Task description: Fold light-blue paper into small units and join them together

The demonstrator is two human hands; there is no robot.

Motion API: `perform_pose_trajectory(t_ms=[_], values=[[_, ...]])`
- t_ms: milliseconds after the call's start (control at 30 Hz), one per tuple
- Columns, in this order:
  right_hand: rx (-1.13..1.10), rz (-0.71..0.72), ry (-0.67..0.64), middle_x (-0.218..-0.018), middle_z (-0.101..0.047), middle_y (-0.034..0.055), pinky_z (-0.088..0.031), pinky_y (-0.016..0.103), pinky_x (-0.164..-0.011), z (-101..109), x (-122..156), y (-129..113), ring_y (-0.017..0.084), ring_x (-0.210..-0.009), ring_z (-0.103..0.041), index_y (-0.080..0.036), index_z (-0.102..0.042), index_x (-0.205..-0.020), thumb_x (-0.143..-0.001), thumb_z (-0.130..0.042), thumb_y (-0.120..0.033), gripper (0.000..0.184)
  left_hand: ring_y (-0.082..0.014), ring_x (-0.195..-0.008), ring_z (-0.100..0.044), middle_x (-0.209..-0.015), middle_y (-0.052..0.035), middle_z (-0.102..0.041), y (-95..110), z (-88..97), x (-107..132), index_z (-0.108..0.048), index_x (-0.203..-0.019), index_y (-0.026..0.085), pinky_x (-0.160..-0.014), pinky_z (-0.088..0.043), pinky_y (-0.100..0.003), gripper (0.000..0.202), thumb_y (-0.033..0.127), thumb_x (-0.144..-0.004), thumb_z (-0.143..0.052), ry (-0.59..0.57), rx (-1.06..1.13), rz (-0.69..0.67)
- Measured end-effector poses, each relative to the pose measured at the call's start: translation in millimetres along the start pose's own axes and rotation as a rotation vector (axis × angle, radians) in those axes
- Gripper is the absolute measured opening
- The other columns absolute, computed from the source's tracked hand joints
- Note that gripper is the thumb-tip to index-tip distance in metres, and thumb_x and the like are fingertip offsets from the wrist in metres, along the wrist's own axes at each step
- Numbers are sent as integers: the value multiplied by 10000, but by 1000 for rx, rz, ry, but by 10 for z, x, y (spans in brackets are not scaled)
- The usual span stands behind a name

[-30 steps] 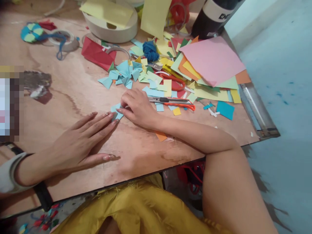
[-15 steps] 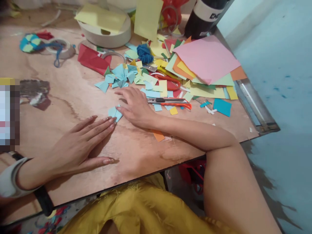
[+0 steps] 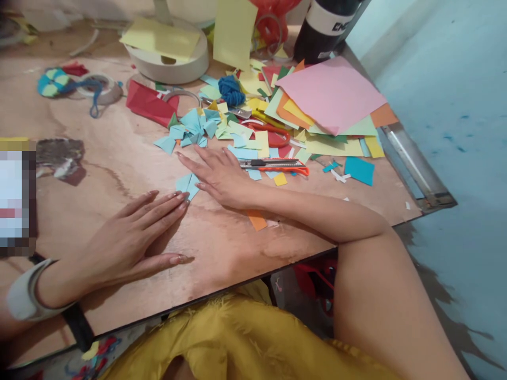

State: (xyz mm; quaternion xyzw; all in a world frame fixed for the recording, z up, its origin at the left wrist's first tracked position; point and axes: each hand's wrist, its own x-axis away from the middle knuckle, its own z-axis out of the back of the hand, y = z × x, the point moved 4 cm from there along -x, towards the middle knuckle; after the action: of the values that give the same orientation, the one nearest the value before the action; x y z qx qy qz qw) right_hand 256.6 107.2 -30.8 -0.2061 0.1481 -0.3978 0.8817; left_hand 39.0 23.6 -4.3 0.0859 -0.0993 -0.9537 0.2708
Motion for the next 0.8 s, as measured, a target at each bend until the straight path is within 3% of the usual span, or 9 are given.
perform_pose_trajectory(t_ms=[133, 233, 300, 400, 533, 700, 800], values=[[-56, 23, -32, -1777, -267, 76, -143, 717, -1287, 43, -10, 57, 308, -1635, -247, -368, -294, -1660, -1071, -448, -277, 615, -367, -1554, -429, -1696, -197, -400, 1, -3, 9, -186, -1721, 160, -1327, -223, -560, 988, 742, -995, -519, 1, -14, -1], [-103, 6, -23, -1729, -375, 89, -186, 659, -1300, 86, -28, 113, 273, -1602, -325, -309, -389, -1614, -1033, -432, -195, 593, -359, -1562, -418, -1693, -209, -404, 7, -15, 13, -188, -1714, 142, -1329, -215, -559, 986, 748, -1001, -498, -5, -45, -7], [-125, -12, 20, -1668, -466, 105, -230, 607, -1303, 106, -41, 117, 266, -1559, -392, -255, -531, -1500, -1005, -452, -180, 507, -365, -1563, -414, -1689, -224, -409, 11, -21, 15, -244, -1694, 121, -1323, -228, -566, 961, 740, -1005, -498, 0, -62, -12], [-122, -63, 128, -1572, -559, 136, -275, 582, -1287, 106, -51, 69, 299, -1524, -420, -216, -685, -1211, -1001, -551, -311, 267, -403, -1542, -428, -1661, -256, -442, 10, -15, 25, -402, -1620, 98, -1298, -277, -592, 882, 710, -999, -543, 45, -91, -11], [-114, -122, 207, -1560, -561, 148, -292, 612, -1260, 49, -48, 0, 352, -1540, -388, -226, -685, -1024, -915, -731, -455, 257, -443, -1455, -496, -1552, -268, -538, 11, -10, 39, -524, -1531, 98, -1273, -299, -647, 801, 676, -982, -601, 90, -124, -5], [-151, -104, 208, -1536, -593, 139, -306, 613, -1252, 33, -45, 11, 349, -1519, -433, -227, -695, -941, -901, -789, -410, 209, -406, -1419, -522, -1501, -205, -562, 16, 22, 40, -482, -1557, 188, -1276, -305, -673, 744, 648, -986, -612, 99, -91, 16], [-187, 17, 302, -1450, -662, 122, -353, 598, -1241, 121, -15, -75, 319, -1491, -482, -237, -681, -951, -953, -742, -432, 205, -377, -1390, -546, -1504, -179, -551, -18, 128, 51, -418, -1568, 207, -1227, -408, -664, 702, 582, -1010, -621, 213, -2, 60]])
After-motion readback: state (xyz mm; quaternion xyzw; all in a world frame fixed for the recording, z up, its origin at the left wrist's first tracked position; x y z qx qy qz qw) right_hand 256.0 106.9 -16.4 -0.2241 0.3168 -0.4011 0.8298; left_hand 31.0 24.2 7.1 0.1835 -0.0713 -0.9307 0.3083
